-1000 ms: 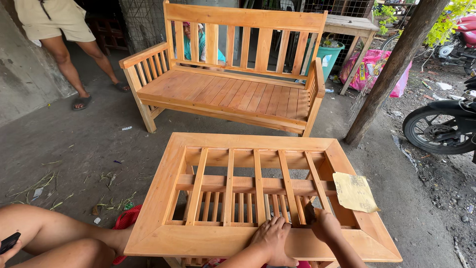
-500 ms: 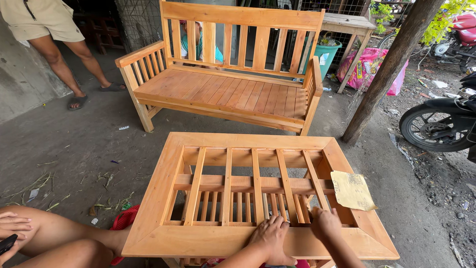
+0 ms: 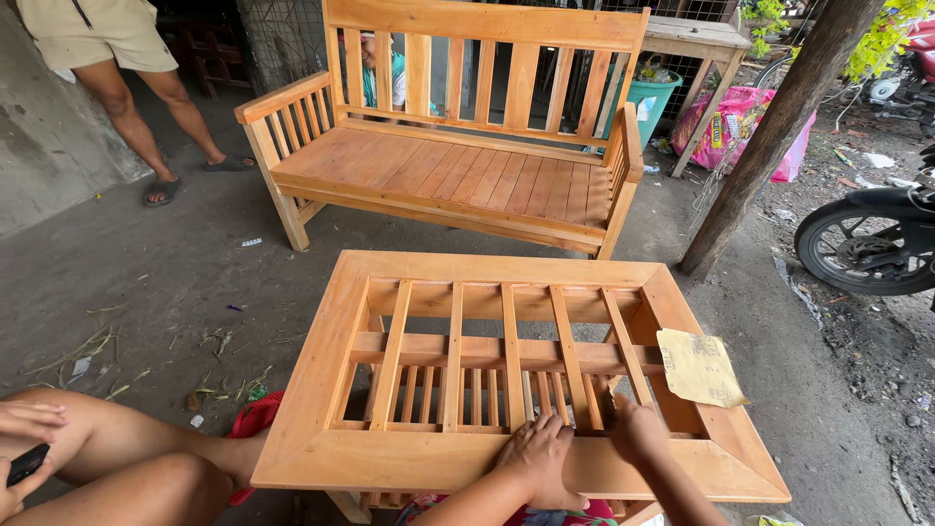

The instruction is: The person sands a slatted wooden table frame with sandpaper, rubbing the rails and slats by hand while steadying the frame with the other hand. They reposition around the frame and continue sanding its edges and top surfaces throughout the clip.

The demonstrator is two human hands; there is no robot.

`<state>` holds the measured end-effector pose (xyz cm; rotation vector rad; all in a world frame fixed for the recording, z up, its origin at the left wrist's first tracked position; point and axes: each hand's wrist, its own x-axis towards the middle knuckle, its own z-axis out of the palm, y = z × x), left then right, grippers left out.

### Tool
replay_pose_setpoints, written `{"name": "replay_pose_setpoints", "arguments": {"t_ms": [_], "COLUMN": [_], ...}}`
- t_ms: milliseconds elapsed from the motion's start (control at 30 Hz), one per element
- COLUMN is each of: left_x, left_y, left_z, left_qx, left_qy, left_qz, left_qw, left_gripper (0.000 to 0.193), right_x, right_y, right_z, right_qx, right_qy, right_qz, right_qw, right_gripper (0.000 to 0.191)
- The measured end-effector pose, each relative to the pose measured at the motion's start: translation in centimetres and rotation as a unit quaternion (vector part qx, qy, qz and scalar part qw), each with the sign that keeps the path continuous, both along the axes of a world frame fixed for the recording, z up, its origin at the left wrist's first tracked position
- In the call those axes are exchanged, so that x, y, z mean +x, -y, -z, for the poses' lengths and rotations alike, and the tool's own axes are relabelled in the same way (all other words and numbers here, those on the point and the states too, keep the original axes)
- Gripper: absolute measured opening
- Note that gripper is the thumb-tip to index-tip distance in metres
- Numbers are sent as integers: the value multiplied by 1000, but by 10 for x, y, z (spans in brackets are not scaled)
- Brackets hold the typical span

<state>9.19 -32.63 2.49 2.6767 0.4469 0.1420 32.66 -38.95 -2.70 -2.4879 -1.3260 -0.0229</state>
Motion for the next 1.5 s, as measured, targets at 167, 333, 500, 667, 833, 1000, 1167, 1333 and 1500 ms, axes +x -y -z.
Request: {"name": "replay_pose_setpoints", "arguments": {"t_ms": [167,333,500,667,833,1000,1167,1333,1500], "left_x": [-1,-3,1,-16,-71,-108,-117,-115,-113], "left_y": [2,2,2,-12,-40,-51,-44,-40,-39], "left_z": [-1,-1,16,44,42,10,-9,-13,-17], "left_qx": [6,-4,21,35,42,23,28,20,39], "left_qy": [9,16,16,39,-23,-78,-56,-35,-68], "left_qz": [2,-5,2,17,-12,-79,-100,-109,-108], "left_qw": [1000,1000,1000,999,999,994,993,993,991], "left_gripper": [108,101,108,121,124,130,125,122,120], "right_x": [-11,-14,-13,8,-22,-77,-93,-86,-86], "right_y": [-5,-2,-10,1,-12,-28,-51,-53,-52], "right_z": [-5,-12,-6,-9,-7,-6,-15,-11,-4], "right_qx": [20,-41,-45,-46,25,-66,-39,-109,-16], "right_qy": [34,47,58,29,77,4,4,29,11], "right_qz": [30,15,41,73,-9,-78,-61,-80,-73], "right_qw": [999,998,996,996,997,995,997,990,997], "right_gripper": [32,27,25,22,19,31,21,15,14]}}
